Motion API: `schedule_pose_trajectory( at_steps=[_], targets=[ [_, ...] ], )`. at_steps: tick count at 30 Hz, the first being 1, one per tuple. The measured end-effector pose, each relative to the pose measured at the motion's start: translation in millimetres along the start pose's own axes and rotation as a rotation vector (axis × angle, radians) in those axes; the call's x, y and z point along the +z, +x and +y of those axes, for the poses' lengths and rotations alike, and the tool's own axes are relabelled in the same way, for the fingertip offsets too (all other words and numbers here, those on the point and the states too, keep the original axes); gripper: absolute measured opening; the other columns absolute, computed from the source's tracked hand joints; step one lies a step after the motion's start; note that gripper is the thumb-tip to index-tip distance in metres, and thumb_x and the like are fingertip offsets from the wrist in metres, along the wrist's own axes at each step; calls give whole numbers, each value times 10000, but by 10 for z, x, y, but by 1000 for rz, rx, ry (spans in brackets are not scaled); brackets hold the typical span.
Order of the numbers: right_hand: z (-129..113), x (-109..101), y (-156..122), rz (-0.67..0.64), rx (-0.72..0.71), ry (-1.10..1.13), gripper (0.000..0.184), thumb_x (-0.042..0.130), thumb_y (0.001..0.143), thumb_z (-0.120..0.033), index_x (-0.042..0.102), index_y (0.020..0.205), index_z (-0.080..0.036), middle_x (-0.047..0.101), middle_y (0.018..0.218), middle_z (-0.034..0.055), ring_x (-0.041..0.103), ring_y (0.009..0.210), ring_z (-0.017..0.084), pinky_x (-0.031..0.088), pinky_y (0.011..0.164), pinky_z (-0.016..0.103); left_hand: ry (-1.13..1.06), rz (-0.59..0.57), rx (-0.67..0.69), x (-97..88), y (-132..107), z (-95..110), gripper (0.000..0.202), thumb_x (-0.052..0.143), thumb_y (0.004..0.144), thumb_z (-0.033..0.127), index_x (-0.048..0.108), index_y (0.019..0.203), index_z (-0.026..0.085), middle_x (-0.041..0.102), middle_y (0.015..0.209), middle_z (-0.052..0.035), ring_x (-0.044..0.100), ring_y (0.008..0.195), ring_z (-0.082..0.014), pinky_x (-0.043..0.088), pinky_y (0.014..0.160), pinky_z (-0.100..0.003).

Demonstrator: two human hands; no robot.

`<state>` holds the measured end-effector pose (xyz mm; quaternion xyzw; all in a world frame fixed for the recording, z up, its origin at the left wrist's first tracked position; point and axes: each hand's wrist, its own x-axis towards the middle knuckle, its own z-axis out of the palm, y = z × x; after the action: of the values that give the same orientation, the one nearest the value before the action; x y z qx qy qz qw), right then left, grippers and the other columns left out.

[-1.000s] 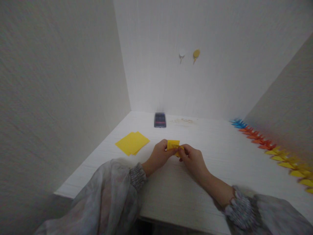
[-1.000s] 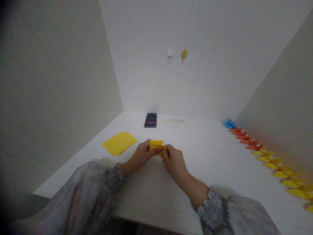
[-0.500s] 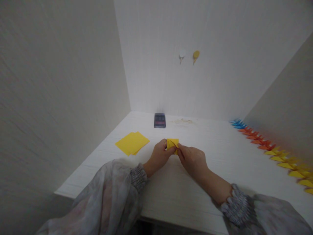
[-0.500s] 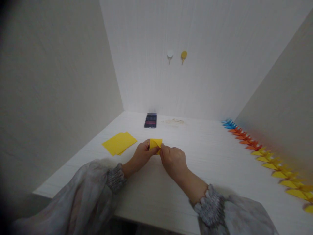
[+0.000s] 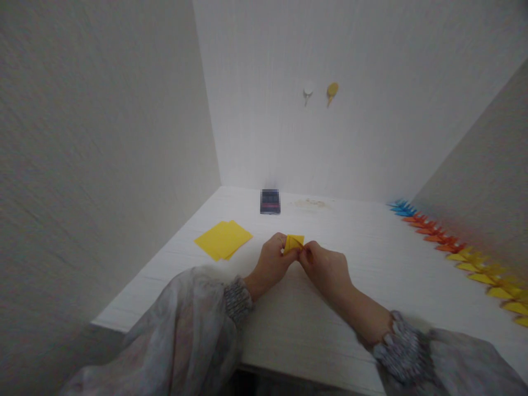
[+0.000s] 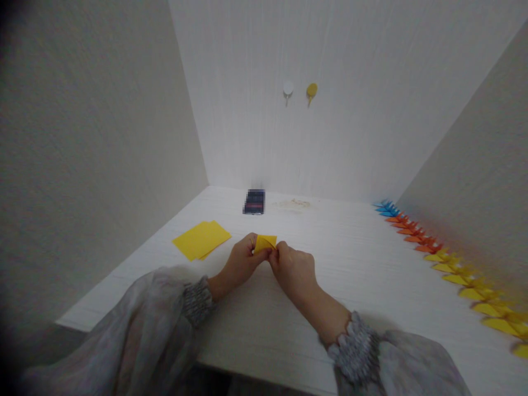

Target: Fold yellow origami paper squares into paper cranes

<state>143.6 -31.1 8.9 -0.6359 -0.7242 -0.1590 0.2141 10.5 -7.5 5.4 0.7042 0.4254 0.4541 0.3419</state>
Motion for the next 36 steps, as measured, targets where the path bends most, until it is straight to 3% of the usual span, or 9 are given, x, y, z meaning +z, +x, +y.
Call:
schedule_pose_trajectory(
  at_steps=[6, 12, 15, 19, 22, 31, 36],
  targets=[
    [10, -4, -19, 48, -118, -59, 257, 401, 818, -294, 590, 702, -166, 633, 530, 54, 576, 446, 174, 259, 410, 225, 13, 18, -3, 9, 14, -50, 136, 510, 712, 285, 536, 728, 152, 546, 730, -2, 500, 707, -127, 390, 629, -245],
    [74, 40, -33, 193, -384, 40, 255, 407, 812, -208, 582, 988, -152, 662, 906, 103, 611, 627, 169, 431, 548, 266, -107, 21, -84, -6, 38, -141, 203, 497, 727, 330, 545, 789, 143, 575, 753, -20, 518, 696, -137, 419, 625, -259],
    [105, 57, -32, 204, -446, 58, 302, 408, 792, -166, 545, 1060, -146, 642, 948, 108, 603, 644, 179, 458, 557, 290, -250, -20, -125, -7, 40, -139, 218, 495, 732, 327, 547, 807, 130, 579, 768, -31, 531, 712, -138, 444, 652, -270],
    [126, 89, -33, 169, -466, 131, 349, 384, 788, -148, 493, 1120, -145, 619, 924, 120, 585, 719, 189, 481, 600, 309, -529, -72, -188, -1, 35, -100, 213, 472, 750, 304, 533, 837, 119, 574, 827, -51, 542, 793, -143, 465, 722, -285],
    [122, 109, -36, 162, -482, 192, 356, 380, 798, -151, 459, 1143, -121, 601, 899, 136, 562, 800, 212, 487, 644, 336, -621, -54, -194, -5, 30, -83, 212, 460, 759, 334, 526, 794, 136, 557, 845, -54, 533, 831, -150, 479, 705, -274],
    [71, 75, -38, 103, -491, 272, 329, 368, 832, -190, 456, 1141, -115, 587, 860, 132, 547, 778, 200, 476, 643, 340, -500, -31, -218, -6, 41, -129, 294, 527, 719, 395, 552, 798, 113, 574, 750, -41, 543, 728, -142, 466, 702, -297],
    [82, 34, -66, 121, -405, 536, 291, 440, 802, -233, 487, 1082, -168, 601, 889, 93, 558, 771, 175, 469, 687, 333, -512, -34, -226, -18, 53, -104, 306, 506, 735, 381, 564, 821, 92, 590, 755, -49, 549, 694, -128, 459, 665, -269]
  ],
)
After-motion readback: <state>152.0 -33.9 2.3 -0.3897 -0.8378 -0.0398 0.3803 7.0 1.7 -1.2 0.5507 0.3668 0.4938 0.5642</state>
